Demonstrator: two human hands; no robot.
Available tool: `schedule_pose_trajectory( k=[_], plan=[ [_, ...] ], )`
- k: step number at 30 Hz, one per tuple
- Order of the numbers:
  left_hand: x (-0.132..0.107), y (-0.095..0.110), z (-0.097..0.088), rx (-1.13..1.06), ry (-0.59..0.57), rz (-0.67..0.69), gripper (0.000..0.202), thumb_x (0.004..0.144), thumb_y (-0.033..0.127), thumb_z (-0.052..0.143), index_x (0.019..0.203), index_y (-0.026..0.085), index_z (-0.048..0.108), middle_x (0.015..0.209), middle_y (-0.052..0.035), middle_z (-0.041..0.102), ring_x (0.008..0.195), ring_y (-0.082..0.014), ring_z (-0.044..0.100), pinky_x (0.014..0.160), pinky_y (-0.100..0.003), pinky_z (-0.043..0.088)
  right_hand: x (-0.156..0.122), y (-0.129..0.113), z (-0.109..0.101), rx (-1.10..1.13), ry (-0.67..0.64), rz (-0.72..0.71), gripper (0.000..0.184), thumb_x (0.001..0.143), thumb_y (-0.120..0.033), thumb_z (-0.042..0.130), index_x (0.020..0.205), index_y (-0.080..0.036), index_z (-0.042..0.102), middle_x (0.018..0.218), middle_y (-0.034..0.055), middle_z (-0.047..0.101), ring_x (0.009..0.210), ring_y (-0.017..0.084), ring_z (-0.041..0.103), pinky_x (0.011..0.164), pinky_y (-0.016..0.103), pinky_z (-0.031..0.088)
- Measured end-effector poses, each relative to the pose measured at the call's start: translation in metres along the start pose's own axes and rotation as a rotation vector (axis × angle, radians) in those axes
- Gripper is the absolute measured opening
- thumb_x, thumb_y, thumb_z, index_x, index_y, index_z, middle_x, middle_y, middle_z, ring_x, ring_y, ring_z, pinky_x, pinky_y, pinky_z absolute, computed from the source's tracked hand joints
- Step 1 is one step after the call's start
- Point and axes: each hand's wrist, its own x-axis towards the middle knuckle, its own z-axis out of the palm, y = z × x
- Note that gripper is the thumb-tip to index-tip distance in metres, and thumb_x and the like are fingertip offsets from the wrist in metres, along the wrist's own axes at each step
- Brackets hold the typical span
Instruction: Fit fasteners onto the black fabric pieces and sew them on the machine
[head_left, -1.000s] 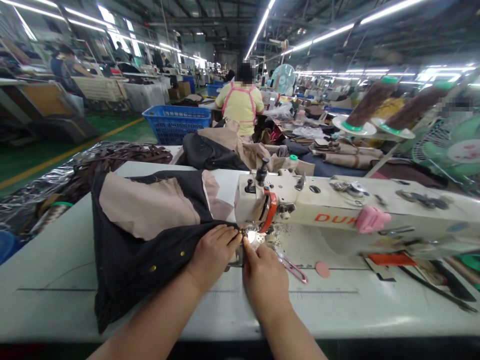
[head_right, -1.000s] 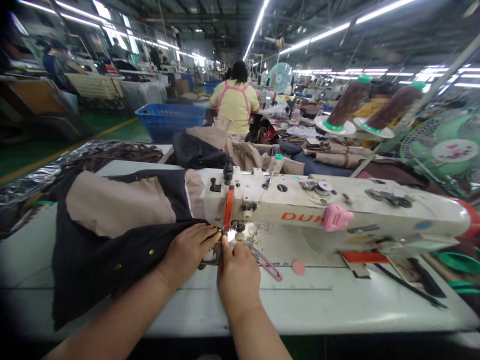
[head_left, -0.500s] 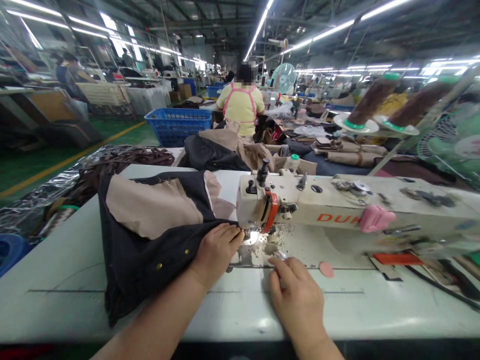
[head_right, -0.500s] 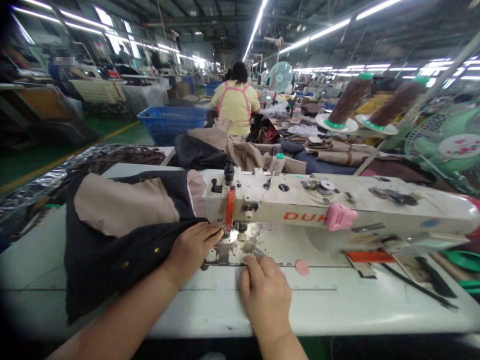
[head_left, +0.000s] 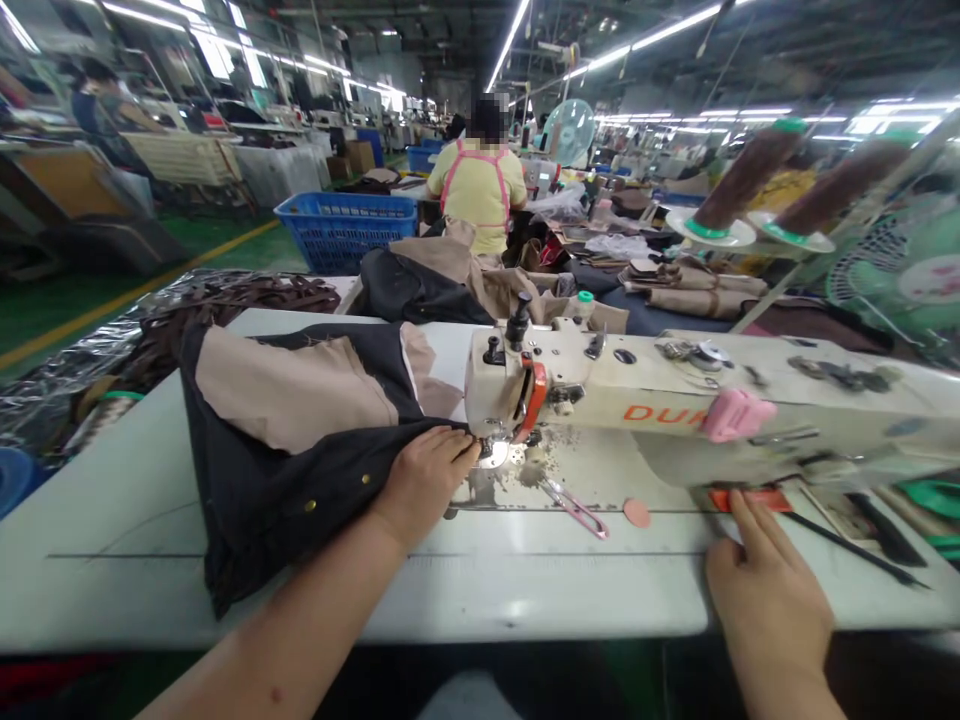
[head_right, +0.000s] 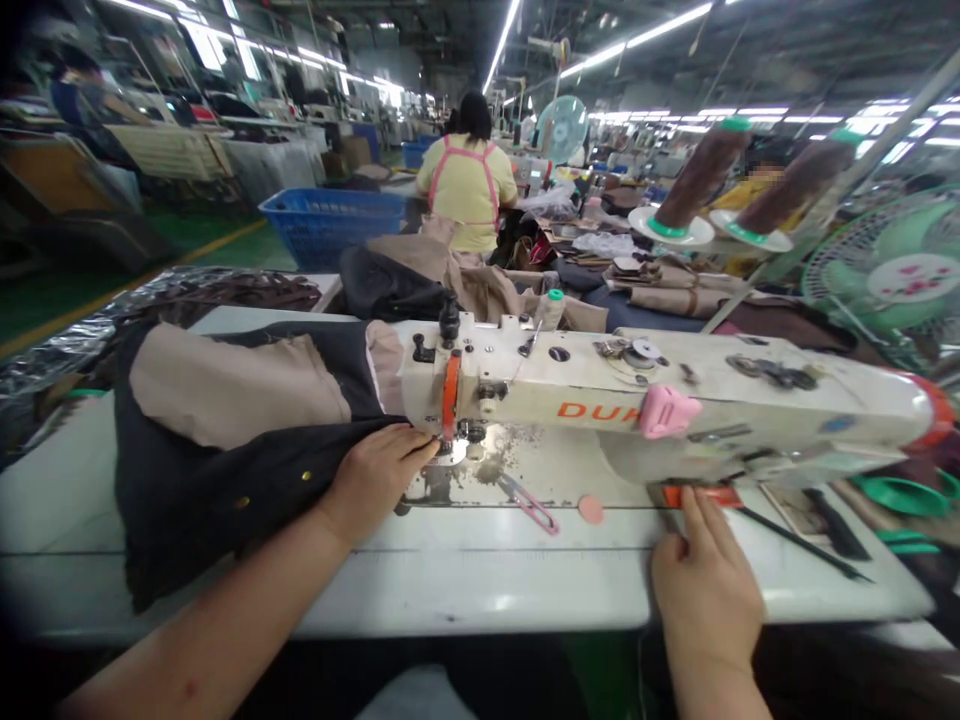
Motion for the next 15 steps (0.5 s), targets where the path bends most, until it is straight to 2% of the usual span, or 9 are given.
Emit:
schedule_pose_trajectory(
  k=[4,8,15],
  plan=[
    [-0.0012,-0.0006,0.0008,-0.028,-0.016,-0.007,0.02,0.099,0.011,0.058,0.111,0.013,0.073,0.11,-0.0114,0.077,0.102,-0.0234,0.072,0.099,-0.046,0.058,-0.0005,0.004,-0.0013,-0.007,-0.126,-0.004,0.049,0.09,-0.017,0.042,0.131,-0.006,0.067,0.138,0.0184,0.066,0.123,0.033,0.065,0.101,0.046,0.054],
    [-0.002,0.0011,-0.0008,-0.043,0.009,0.004,0.018,0.099,0.011,0.059,0.11,0.012,0.073,0.108,-0.0103,0.077,0.1,-0.0221,0.072,0.098,-0.043,0.058,0.0007,0.0043,-0.0025,0.004,-0.119,0.028,0.052,0.088,-0.015,0.045,0.135,-0.013,0.065,0.138,0.0141,0.066,0.124,0.033,0.065,0.101,0.048,0.054],
    [-0.0023,0.0037,-0.0025,-0.023,0.033,0.014,0.018,0.1,0.012,0.058,0.109,0.012,0.073,0.105,-0.0093,0.077,0.098,-0.0216,0.072,0.097,-0.042,0.059,0.0012,0.0027,-0.0017,0.006,-0.141,0.067,0.052,0.087,-0.016,0.045,0.134,-0.011,0.066,0.141,0.0144,0.064,0.124,0.034,0.065,0.1,0.047,0.055]
  ],
)
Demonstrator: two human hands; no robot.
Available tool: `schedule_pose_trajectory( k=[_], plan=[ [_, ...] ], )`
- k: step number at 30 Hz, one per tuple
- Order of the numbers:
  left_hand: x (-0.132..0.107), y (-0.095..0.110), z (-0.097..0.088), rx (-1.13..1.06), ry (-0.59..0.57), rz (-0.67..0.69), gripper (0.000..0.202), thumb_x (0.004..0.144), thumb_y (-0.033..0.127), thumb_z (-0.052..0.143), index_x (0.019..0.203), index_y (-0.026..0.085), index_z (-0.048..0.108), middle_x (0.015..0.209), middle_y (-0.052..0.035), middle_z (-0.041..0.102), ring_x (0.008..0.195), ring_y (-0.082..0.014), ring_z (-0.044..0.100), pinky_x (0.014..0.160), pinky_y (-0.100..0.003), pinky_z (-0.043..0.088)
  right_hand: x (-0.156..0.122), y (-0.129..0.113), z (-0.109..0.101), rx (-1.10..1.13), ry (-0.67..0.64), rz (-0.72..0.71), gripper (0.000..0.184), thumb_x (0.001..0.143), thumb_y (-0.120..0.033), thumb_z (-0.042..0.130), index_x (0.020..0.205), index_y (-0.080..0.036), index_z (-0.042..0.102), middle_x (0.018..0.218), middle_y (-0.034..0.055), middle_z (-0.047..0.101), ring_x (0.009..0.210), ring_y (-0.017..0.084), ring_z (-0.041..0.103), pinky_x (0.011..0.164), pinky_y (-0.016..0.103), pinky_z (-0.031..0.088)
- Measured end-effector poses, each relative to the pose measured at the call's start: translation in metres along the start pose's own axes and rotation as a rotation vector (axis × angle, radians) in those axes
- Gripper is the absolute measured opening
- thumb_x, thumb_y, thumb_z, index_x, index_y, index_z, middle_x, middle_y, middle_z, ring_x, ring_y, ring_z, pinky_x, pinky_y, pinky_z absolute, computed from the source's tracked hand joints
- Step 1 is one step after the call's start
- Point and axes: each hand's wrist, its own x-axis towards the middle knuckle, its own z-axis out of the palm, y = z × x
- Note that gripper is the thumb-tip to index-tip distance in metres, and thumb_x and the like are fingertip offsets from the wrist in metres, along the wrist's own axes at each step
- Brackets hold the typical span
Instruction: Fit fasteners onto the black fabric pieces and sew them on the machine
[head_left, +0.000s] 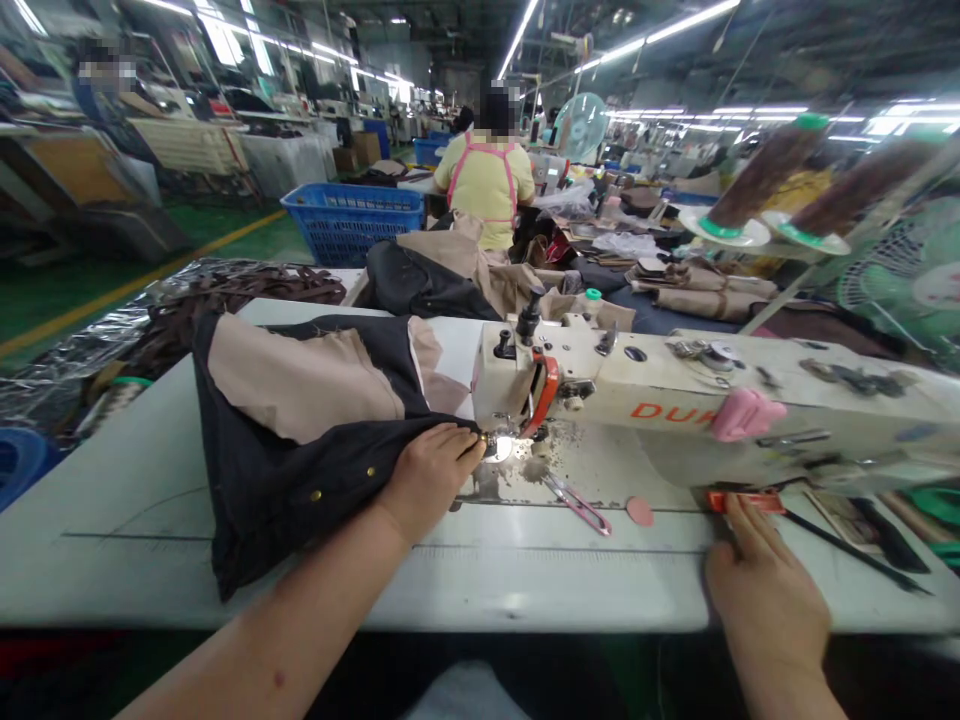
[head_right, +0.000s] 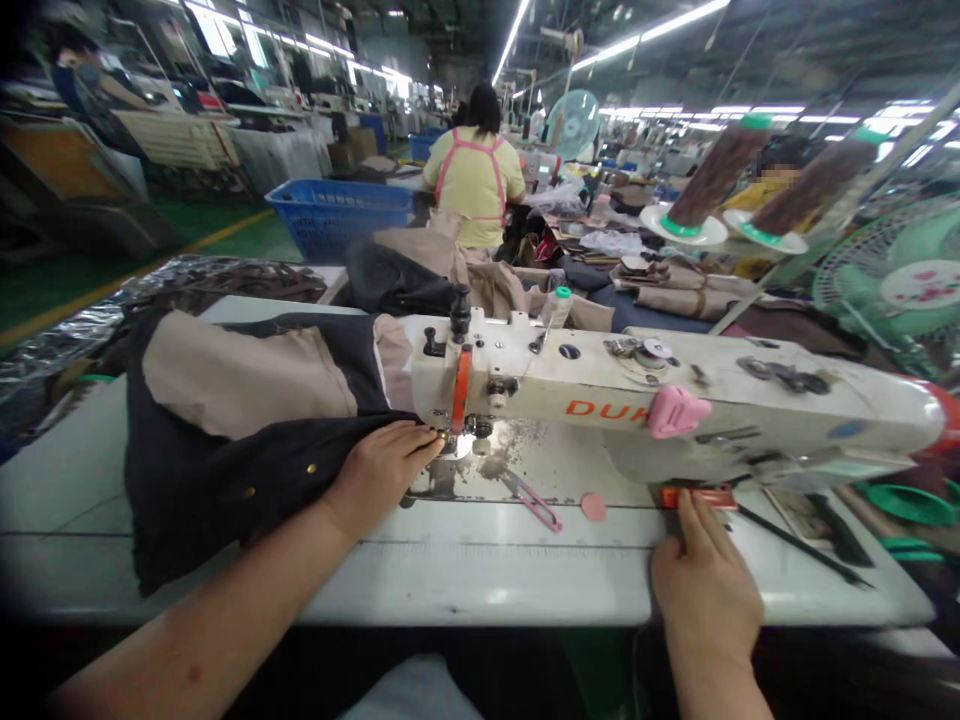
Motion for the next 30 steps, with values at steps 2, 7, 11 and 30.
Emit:
schedule_pose_trajectory(
  k=[2,7,11,30],
  plan=[
    [-0.001,0.0,0.0,0.003,0.0,0.009,0.019,0.1,0.011,0.056,0.11,0.013,0.073,0.106,-0.0094,0.077,0.099,-0.0214,0.072,0.098,-0.042,0.058,0.001,0.0,-0.001,0.009,-0.013,0.0,0.053,0.086,-0.014,0.047,0.135,-0.01,0.066,0.142,0.0148,0.063,0.126,0.034,0.064,0.102,0.049,0.055],
    [-0.002,0.001,-0.003,0.01,0.003,0.022,0.02,0.099,0.009,0.056,0.109,0.012,0.073,0.106,-0.0104,0.077,0.1,-0.0217,0.072,0.096,-0.042,0.059,0.002,-0.002,-0.003,0.012,-0.029,-0.004,0.054,0.086,-0.013,0.046,0.135,-0.004,0.065,0.142,0.019,0.062,0.128,0.036,0.062,0.106,0.05,0.053],
    [-0.002,0.004,-0.004,0.016,0.014,0.015,0.018,0.099,0.009,0.057,0.106,0.011,0.073,0.103,-0.0102,0.078,0.097,-0.0222,0.073,0.094,-0.041,0.061,0.002,-0.001,-0.002,0.007,-0.013,-0.014,0.055,0.086,-0.015,0.046,0.137,-0.008,0.064,0.143,0.0168,0.062,0.125,0.035,0.064,0.103,0.049,0.055],
    [-0.006,0.01,-0.005,0.021,0.022,0.009,0.021,0.1,0.01,0.052,0.107,0.014,0.072,0.104,-0.0106,0.077,0.094,-0.0207,0.073,0.092,-0.04,0.062,-0.002,0.002,0.007,-0.002,0.076,-0.061,0.058,0.09,-0.019,0.04,0.145,-0.012,0.055,0.144,0.0155,0.061,0.129,0.032,0.062,0.108,0.049,0.051]
  ],
)
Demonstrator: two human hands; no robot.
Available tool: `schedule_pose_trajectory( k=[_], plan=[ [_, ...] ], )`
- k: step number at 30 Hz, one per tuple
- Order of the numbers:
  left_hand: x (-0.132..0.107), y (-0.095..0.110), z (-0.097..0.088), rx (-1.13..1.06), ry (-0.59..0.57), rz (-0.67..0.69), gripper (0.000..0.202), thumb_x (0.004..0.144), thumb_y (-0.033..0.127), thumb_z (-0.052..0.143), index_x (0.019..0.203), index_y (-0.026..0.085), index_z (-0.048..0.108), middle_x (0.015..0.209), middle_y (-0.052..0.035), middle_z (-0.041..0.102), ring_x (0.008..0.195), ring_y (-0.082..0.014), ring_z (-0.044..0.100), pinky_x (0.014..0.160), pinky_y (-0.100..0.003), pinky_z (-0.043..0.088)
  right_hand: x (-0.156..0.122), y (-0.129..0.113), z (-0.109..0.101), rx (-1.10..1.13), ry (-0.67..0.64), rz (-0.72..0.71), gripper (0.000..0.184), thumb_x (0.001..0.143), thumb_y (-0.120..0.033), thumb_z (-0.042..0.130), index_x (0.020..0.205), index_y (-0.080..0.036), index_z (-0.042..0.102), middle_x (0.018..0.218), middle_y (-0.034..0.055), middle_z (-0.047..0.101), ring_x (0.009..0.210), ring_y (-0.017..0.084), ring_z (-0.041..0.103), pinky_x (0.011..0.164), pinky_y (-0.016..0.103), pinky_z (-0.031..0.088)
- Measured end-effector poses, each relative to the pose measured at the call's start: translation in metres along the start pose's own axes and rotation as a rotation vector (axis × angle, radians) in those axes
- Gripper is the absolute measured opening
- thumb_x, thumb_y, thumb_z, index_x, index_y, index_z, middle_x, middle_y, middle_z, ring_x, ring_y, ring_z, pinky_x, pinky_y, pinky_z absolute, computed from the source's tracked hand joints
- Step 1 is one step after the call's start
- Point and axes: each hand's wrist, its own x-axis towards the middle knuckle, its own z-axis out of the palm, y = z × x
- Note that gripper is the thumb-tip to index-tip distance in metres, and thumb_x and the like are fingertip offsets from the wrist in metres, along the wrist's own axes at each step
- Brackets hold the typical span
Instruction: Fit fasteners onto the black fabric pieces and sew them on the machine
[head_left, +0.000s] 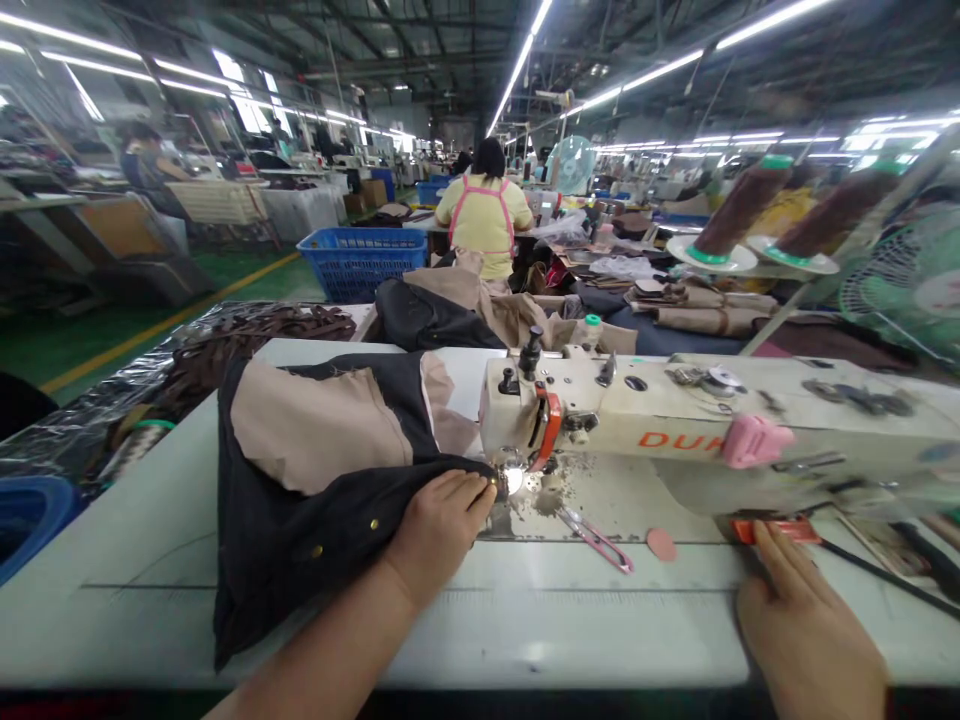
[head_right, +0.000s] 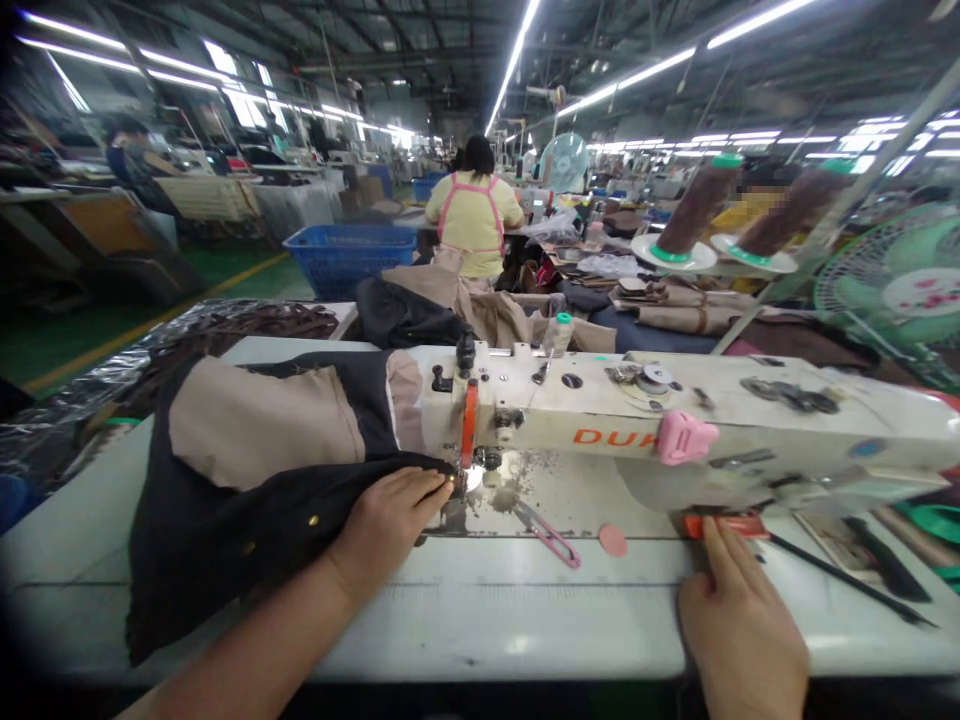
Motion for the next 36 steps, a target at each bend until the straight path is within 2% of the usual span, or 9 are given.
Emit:
schedule_pose_trajectory(
  k=[5,8,10,11,13,16,18,23,36],
  plan=[
    [0.002,0.001,-0.001,0.01,0.01,-0.003,0.022,0.1,0.009,0.052,0.105,0.013,0.073,0.103,-0.0108,0.077,0.093,-0.0215,0.073,0.09,-0.04,0.063,0.003,-0.02,-0.017,0.052,0.146,-0.046,0.07,0.085,-0.012,0.047,0.155,-0.01,0.041,0.148,0.02,0.054,0.137,0.037,0.053,0.111,0.053,0.046],
    [0.003,0.002,-0.001,0.023,0.023,-0.008,0.022,0.101,0.01,0.051,0.104,0.014,0.073,0.101,-0.0095,0.078,0.091,-0.0207,0.073,0.089,-0.038,0.063,-0.005,-0.046,-0.026,0.059,0.224,-0.039,0.06,0.083,-0.012,0.053,0.143,-0.007,0.053,0.127,0.0228,0.064,0.118,0.039,0.064,0.097,0.053,0.053],
    [0.003,0.002,-0.001,0.025,0.022,-0.01,0.022,0.101,0.011,0.051,0.104,0.014,0.073,0.102,-0.0094,0.078,0.09,-0.0203,0.074,0.089,-0.038,0.063,-0.015,-0.077,-0.028,0.119,0.24,-0.128,0.044,0.085,-0.013,0.055,0.129,-0.013,0.063,0.107,0.0172,0.068,0.097,0.033,0.067,0.089,0.048,0.054],
    [0.003,0.002,-0.001,0.023,0.021,-0.009,0.022,0.101,0.011,0.051,0.104,0.014,0.073,0.102,-0.0097,0.078,0.09,-0.0204,0.074,0.089,-0.038,0.063,-0.02,-0.096,-0.027,0.199,0.213,-0.223,0.037,0.087,-0.012,0.056,0.122,-0.017,0.066,0.101,0.0138,0.069,0.093,0.03,0.066,0.088,0.047,0.053],
    [0.002,0.002,-0.001,0.016,0.018,-0.007,0.021,0.101,0.011,0.052,0.104,0.013,0.073,0.102,-0.0101,0.078,0.092,-0.0213,0.074,0.089,-0.039,0.063,-0.027,-0.136,-0.025,0.388,0.028,-0.451,0.037,0.09,-0.012,0.051,0.123,-0.021,0.065,0.098,0.01,0.069,0.092,0.026,0.064,0.089,0.045,0.052],
    [0.002,0.002,-0.001,0.0,0.014,-0.003,0.02,0.1,0.011,0.054,0.106,0.012,0.073,0.102,-0.0105,0.078,0.093,-0.0223,0.074,0.09,-0.039,0.062,-0.029,-0.189,-0.021,0.495,-0.206,-0.546,0.052,0.088,-0.008,0.048,0.139,-0.02,0.058,0.108,0.0109,0.069,0.1,0.026,0.062,0.09,0.043,0.053],
    [0.002,0.001,0.0,-0.001,0.017,-0.004,0.02,0.1,0.011,0.053,0.106,0.012,0.073,0.103,-0.0109,0.078,0.092,-0.0222,0.074,0.09,-0.039,0.062,-0.027,-0.209,-0.018,0.485,-0.283,-0.554,0.054,0.087,-0.007,0.05,0.139,-0.017,0.058,0.109,0.0116,0.068,0.101,0.027,0.061,0.09,0.043,0.053],
    [0.001,0.002,0.0,-0.007,0.022,-0.006,0.022,0.101,0.011,0.052,0.106,0.011,0.074,0.103,-0.0114,0.078,0.093,-0.0227,0.074,0.09,-0.039,0.063,-0.029,-0.218,-0.012,0.392,-0.299,-0.545,0.044,0.093,-0.01,0.053,0.136,-0.014,0.062,0.107,0.0125,0.065,0.098,0.026,0.058,0.089,0.042,0.052],
    [0.003,0.001,0.002,0.007,0.02,-0.025,0.021,0.1,0.01,0.053,0.104,0.012,0.074,0.102,-0.011,0.078,0.092,-0.0221,0.074,0.09,-0.04,0.063,-0.033,-0.218,-0.005,0.347,-0.282,-0.54,0.047,0.093,-0.012,0.058,0.141,-0.015,0.058,0.106,0.012,0.06,0.097,0.027,0.053,0.087,0.041,0.048]
  ],
)
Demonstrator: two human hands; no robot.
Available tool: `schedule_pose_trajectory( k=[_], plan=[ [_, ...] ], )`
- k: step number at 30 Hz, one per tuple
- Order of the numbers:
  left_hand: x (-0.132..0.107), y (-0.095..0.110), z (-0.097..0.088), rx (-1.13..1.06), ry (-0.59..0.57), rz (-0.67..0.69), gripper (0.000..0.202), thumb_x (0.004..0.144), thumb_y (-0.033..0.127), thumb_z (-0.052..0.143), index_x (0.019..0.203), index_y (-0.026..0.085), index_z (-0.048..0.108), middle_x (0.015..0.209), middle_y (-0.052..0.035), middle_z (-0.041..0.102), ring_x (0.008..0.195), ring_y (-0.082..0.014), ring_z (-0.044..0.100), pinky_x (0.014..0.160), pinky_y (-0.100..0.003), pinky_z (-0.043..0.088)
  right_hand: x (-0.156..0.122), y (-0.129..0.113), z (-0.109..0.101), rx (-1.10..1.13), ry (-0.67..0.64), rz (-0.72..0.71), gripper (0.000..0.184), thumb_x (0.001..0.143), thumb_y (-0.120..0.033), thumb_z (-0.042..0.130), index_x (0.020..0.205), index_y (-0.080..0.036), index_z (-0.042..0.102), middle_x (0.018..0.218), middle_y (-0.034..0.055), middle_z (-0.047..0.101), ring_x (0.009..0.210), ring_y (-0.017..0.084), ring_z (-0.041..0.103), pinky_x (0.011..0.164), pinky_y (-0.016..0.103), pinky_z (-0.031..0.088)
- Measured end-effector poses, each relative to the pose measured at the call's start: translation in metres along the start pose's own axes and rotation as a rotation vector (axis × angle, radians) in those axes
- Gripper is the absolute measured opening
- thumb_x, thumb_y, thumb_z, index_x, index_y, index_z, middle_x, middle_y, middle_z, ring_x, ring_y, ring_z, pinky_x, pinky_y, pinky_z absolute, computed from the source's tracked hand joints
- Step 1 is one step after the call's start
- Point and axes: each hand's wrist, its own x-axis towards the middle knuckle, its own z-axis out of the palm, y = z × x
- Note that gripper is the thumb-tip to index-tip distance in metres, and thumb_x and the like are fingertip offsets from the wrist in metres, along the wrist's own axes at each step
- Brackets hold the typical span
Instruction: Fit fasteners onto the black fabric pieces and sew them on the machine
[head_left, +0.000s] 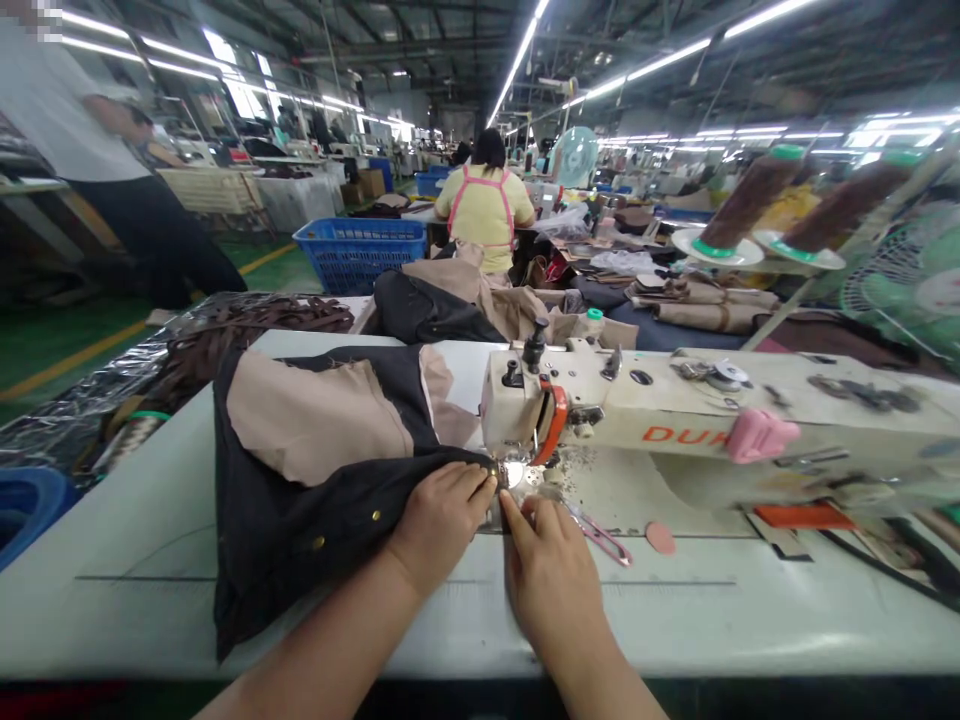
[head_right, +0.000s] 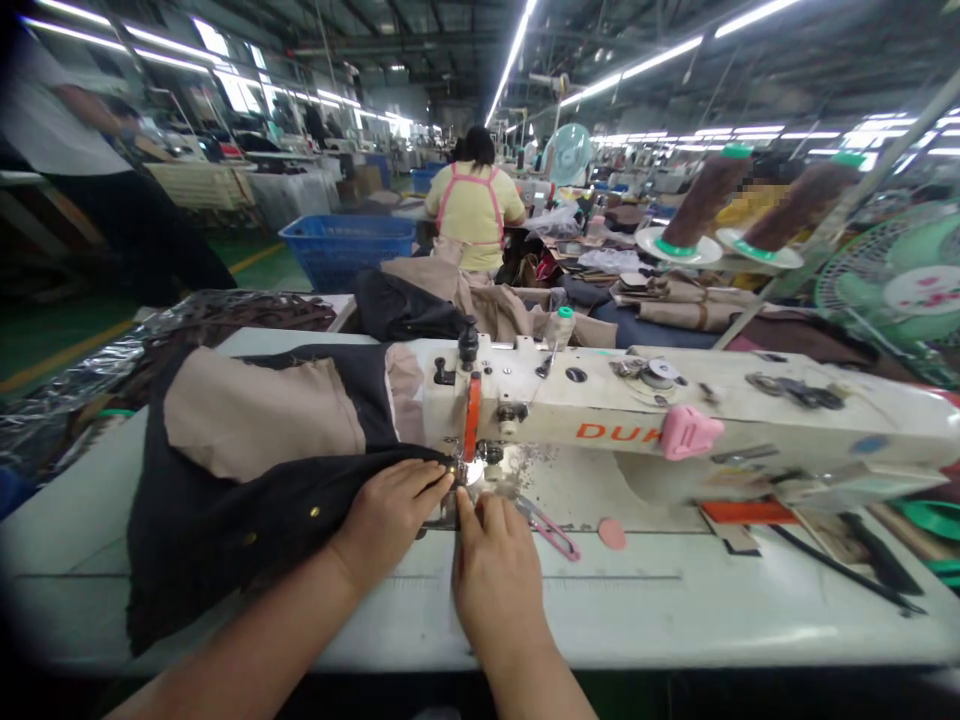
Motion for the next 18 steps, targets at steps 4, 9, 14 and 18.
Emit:
schedule_pose_trajectory(
  k=[4,9,14,18],
  plan=[
    [0.0007,-0.0002,0.0006,0.0,-0.009,-0.002,0.021,0.1,0.01,0.053,0.104,0.011,0.073,0.103,-0.0119,0.077,0.091,-0.0225,0.073,0.088,-0.04,0.063,0.0005,-0.0003,-0.0012,-0.02,-0.002,0.006,0.048,0.094,-0.012,0.057,0.142,-0.015,0.057,0.104,0.0118,0.06,0.095,0.027,0.052,0.085,0.041,0.047],
    [0.0011,-0.0004,0.0017,0.002,-0.013,-0.012,0.021,0.1,0.011,0.053,0.105,0.011,0.074,0.104,-0.012,0.077,0.093,-0.0237,0.073,0.089,-0.041,0.063,0.0023,-0.0016,-0.003,-0.035,0.001,0.009,0.049,0.093,-0.011,0.057,0.142,-0.015,0.058,0.103,0.0116,0.059,0.094,0.027,0.052,0.085,0.041,0.047],
    [-0.0005,-0.0013,0.0058,0.013,-0.025,-0.026,0.023,0.1,0.009,0.052,0.107,0.012,0.074,0.104,-0.0117,0.077,0.094,-0.0239,0.072,0.09,-0.042,0.062,0.0031,-0.0013,-0.0023,-0.032,-0.018,0.04,0.051,0.092,-0.01,0.057,0.142,-0.016,0.058,0.103,0.0112,0.059,0.094,0.027,0.051,0.086,0.041,0.047],
    [-0.0018,-0.0022,0.0091,0.008,-0.047,-0.039,0.021,0.098,0.009,0.056,0.109,0.012,0.073,0.106,-0.0118,0.077,0.098,-0.0245,0.072,0.092,-0.042,0.061,0.0031,-0.0011,-0.0017,-0.033,-0.052,0.057,0.054,0.092,-0.01,0.057,0.145,-0.017,0.055,0.101,0.0108,0.058,0.094,0.027,0.051,0.086,0.042,0.047]
  ],
)
